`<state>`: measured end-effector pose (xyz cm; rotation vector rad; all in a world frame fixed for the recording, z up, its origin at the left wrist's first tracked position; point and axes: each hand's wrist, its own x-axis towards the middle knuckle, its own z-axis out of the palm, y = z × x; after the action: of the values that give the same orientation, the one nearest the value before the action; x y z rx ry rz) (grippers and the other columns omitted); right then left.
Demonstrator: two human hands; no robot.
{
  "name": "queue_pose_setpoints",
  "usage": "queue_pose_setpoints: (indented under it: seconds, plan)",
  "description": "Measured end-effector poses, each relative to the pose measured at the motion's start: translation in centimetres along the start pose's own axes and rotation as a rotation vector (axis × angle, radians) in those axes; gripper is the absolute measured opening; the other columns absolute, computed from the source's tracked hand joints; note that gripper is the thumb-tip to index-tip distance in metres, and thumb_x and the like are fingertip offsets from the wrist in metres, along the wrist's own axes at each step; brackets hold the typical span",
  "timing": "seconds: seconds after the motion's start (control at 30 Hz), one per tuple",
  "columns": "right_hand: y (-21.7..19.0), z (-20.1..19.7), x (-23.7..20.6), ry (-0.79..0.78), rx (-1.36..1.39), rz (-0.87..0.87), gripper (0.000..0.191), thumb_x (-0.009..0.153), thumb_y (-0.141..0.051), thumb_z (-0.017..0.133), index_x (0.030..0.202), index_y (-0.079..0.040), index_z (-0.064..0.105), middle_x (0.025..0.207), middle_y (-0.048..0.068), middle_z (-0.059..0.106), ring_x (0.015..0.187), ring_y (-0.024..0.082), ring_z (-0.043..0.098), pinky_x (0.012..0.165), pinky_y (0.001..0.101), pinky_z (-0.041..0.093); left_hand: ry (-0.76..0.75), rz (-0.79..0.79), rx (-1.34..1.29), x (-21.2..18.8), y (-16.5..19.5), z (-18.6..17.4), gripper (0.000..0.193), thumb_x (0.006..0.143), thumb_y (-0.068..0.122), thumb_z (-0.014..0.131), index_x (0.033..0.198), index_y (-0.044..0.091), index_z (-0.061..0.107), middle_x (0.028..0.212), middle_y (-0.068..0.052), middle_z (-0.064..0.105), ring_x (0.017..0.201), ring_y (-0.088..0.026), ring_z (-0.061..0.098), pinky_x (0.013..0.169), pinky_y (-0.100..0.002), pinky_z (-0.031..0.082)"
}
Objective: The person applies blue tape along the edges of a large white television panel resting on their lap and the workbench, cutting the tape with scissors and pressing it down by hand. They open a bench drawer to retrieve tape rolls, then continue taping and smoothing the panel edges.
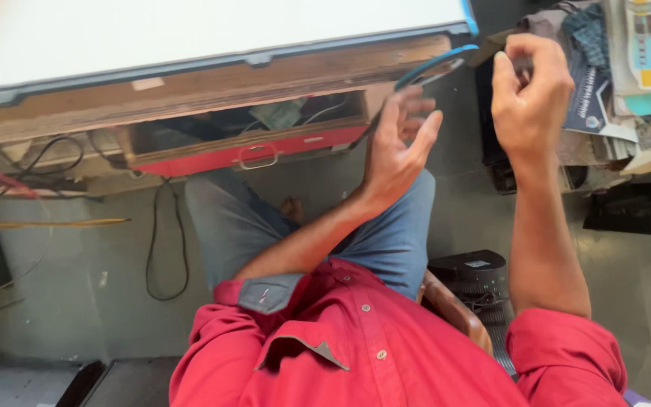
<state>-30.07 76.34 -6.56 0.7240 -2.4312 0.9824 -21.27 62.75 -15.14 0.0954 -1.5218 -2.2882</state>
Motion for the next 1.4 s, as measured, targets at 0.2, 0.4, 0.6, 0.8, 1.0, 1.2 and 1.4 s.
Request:
queue_pose_setpoints:
  seconds: [0.2,0.4,0.6,0.8,1.0,1.2,1.4]
  plan:
    - [3.9,1.0,0.6,-0.361,0.387,0.374,0.023,0.107,-0.010,0.063,0.129,-0.002,0.069,0.083,-0.002,0.062,0.068,0.004,0.053,0.058,0.0213,0.041,0.120,0.037,0.244,3.0,-2.8,4.5,0.076,0.096,0.012,0.075,0.158,0.010,0.031,0.128,-0.013,0.065,0.103,-0.016,0.068,0.078,-0.029,0.058]
    - [2.8,-0.6,-2.0,-0.402,0.506,0.339,0.030,0.106,-0.009,0.062,0.134,0.002,0.065,0.093,-0.002,0.066,0.075,0.001,0.056,0.064,0.0189,0.046,0.043,0.004,-0.118,3.6,-3.6,5.1,0.064,0.104,0.010,0.067,0.162,0.010,0.039,0.092,0.000,0.063,0.080,-0.006,0.062,0.067,-0.021,0.052]
    - [1.4,-2.7,-2.3,-0.420,0.246,0.050,0.032,0.102,-0.003,0.067,0.132,0.006,0.063,0.101,0.005,0.062,0.086,0.008,0.058,0.071,0.0219,0.048,0.004,-0.022,-0.149,3.9,-2.3,4.9,0.049,0.108,0.012,0.067,0.152,0.005,0.048,0.074,0.006,0.053,0.070,-0.001,0.049,0.057,-0.019,0.037]
    - [3.4,-3.3,-1.9,-0.403,0.636,0.460,0.027,0.107,-0.003,0.053,0.134,0.002,0.059,0.091,0.003,0.061,0.076,0.009,0.057,0.069,0.0233,0.049,-0.061,-0.281,-0.041,4.7,1.1,4.1,0.058,0.100,0.025,0.065,0.152,0.006,0.050,0.075,0.001,0.063,0.046,-0.003,0.045,0.038,-0.022,0.032]
    - [3.8,-0.7,-1.3,-0.138,0.710,0.251,0.026,0.112,0.005,0.062,0.138,0.004,0.059,0.107,0.004,0.065,0.098,0.011,0.070,0.085,0.0268,0.064,-0.020,-0.264,0.012,4.8,2.4,3.5,0.047,0.097,0.024,0.066,0.136,0.004,0.049,0.077,-0.003,0.065,0.042,-0.005,0.048,0.036,-0.023,0.037]
    - [2.0,0.3,-0.8,-0.073,0.465,0.204,0.019,0.105,0.002,0.074,0.124,0.002,0.068,0.100,0.007,0.075,0.087,0.010,0.073,0.071,0.0233,0.058,-0.090,-0.198,0.079,4.7,1.8,3.1,0.030,0.105,0.022,0.061,0.128,0.002,0.059,0.082,-0.007,0.069,0.066,-0.004,0.062,0.048,-0.022,0.051]
    - [1.0,0.4,-1.0,-0.057,0.409,0.102,0.008,0.108,0.005,0.072,0.116,0.004,0.072,0.102,0.008,0.076,0.094,0.012,0.074,0.081,0.0255,0.060,-0.035,-0.146,0.249,4.8,1.8,3.2,0.021,0.103,0.018,0.060,0.117,0.003,0.062,0.089,-0.002,0.074,0.062,-0.005,0.063,0.047,-0.023,0.052]
